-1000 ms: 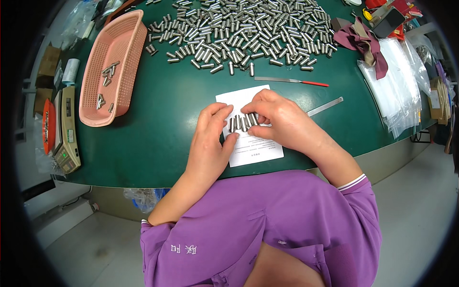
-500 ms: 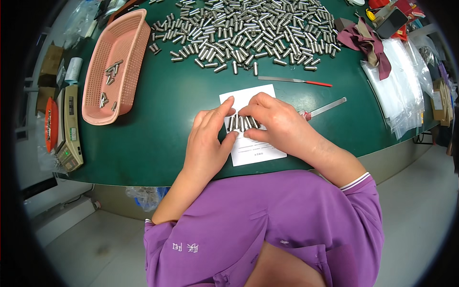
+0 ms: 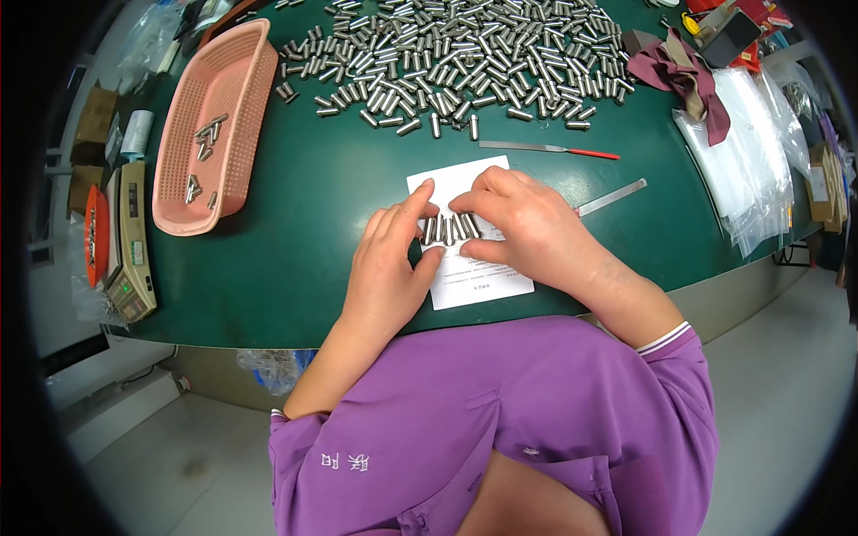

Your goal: The person sorts small cylindrical metal parts on a green workbench. They pick up the parts from a large pile, arrange them in rows on a white paper, and then transfer them into a pink basket. The person repeats this process throughout the video.

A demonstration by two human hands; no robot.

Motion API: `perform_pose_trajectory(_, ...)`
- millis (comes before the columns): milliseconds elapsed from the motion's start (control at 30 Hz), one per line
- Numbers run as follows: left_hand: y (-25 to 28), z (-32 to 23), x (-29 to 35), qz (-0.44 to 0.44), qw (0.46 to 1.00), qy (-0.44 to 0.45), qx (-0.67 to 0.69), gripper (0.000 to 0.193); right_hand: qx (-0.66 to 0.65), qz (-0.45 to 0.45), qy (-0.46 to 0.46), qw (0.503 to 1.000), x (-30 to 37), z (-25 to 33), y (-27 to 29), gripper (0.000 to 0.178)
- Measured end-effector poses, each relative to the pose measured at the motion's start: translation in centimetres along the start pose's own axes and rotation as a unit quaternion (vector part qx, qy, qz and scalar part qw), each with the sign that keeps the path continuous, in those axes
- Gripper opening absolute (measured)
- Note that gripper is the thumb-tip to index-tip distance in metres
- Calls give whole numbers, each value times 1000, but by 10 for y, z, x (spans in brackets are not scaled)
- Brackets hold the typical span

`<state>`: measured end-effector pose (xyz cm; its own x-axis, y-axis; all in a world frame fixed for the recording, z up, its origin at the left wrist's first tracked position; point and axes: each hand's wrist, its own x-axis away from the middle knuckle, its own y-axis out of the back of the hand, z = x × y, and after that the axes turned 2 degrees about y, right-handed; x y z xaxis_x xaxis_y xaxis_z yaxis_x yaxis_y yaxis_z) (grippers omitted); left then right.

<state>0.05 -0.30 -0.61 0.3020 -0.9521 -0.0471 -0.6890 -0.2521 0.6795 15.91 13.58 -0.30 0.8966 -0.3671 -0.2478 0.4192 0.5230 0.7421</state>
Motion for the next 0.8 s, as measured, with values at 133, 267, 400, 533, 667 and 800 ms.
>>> perform_pose_trajectory(133,-1,0,0,3,1000,-10,9,75,30,-6,8,999,1,-3,1,40)
perform_pose_trajectory(267,-3,0,0,6,1000,-11,12,75,29,2,2,1000,1,-3,4,40)
perform_pose_trajectory(400,-4,-2,-1,8,1000,-11,17,75,35,4,1,999,1,-4,5,40)
perform_pose_trajectory(533,-5,-3,-1,11,1000,-9,27,75,36,25,-14,999,1,-6,8,39)
perform_pose_trajectory(667,-7,-3,-1,12,999,-11,31,74,36,35,-25,998,1,-5,10,40)
perform_pose_trajectory(800,-8,-3,-1,5,999,-20,25,70,29,21,-18,999,1,-6,8,40)
